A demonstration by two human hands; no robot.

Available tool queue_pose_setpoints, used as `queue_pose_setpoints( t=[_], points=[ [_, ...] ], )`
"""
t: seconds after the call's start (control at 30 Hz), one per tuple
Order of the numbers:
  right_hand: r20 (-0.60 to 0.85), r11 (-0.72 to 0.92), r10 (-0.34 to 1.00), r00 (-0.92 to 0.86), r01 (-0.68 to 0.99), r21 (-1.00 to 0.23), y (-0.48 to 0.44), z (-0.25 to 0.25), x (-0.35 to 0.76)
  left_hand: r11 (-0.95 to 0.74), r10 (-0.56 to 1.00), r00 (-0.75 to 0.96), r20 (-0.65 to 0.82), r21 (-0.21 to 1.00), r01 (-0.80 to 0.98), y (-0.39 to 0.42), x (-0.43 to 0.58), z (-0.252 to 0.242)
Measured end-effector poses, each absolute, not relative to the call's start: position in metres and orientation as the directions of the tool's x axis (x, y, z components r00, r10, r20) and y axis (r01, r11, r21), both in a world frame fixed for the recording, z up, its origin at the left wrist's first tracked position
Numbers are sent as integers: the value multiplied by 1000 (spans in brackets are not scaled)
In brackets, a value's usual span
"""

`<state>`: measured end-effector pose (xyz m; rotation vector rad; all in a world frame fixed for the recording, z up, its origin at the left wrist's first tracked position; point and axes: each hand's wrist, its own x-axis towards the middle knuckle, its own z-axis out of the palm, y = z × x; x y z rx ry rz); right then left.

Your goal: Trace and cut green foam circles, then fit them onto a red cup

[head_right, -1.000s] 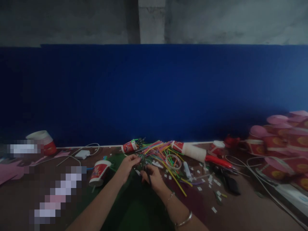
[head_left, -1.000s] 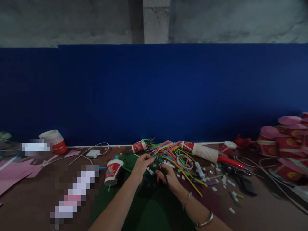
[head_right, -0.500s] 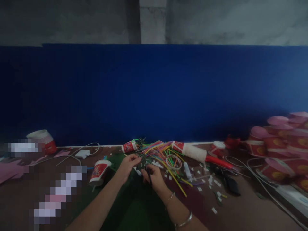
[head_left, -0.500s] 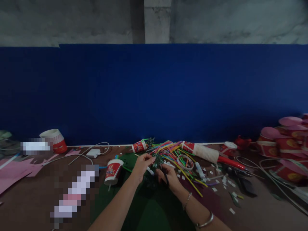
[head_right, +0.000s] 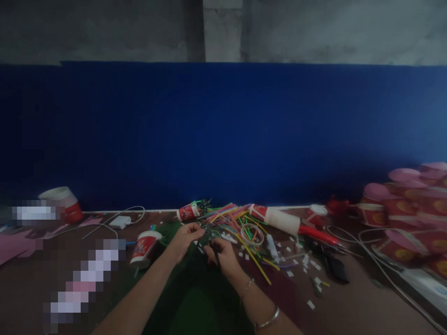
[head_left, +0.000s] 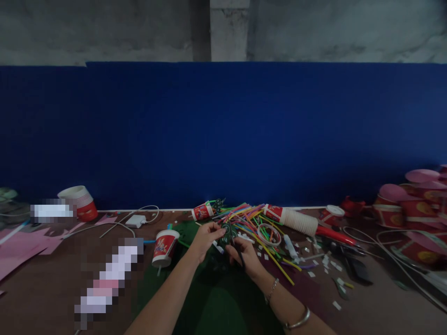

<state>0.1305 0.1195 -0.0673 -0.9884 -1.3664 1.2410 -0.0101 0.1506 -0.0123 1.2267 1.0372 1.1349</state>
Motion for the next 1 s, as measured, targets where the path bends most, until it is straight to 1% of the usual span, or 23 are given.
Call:
queue_pose_setpoints(
  t=[0.23,0.53,0.7,1.0],
  points=[
    [156,150,972,-176,-46,-988,120,-68,132,-15,982,188,24,999,-48,151,-13,-12],
    [140,132,966,-219,-48,-990,117,-63,132,49,965,259,-47,999,-2,155,-21,-12],
    [147,145,960,-238,-27,-989,118,-65,133,47,961,274,-42,999,-9,157,-26,-13],
    [146,150,947,-287,-8,-989,117,-63,133,23,951,304,-57,993,113,158,-36,-7]
  ],
)
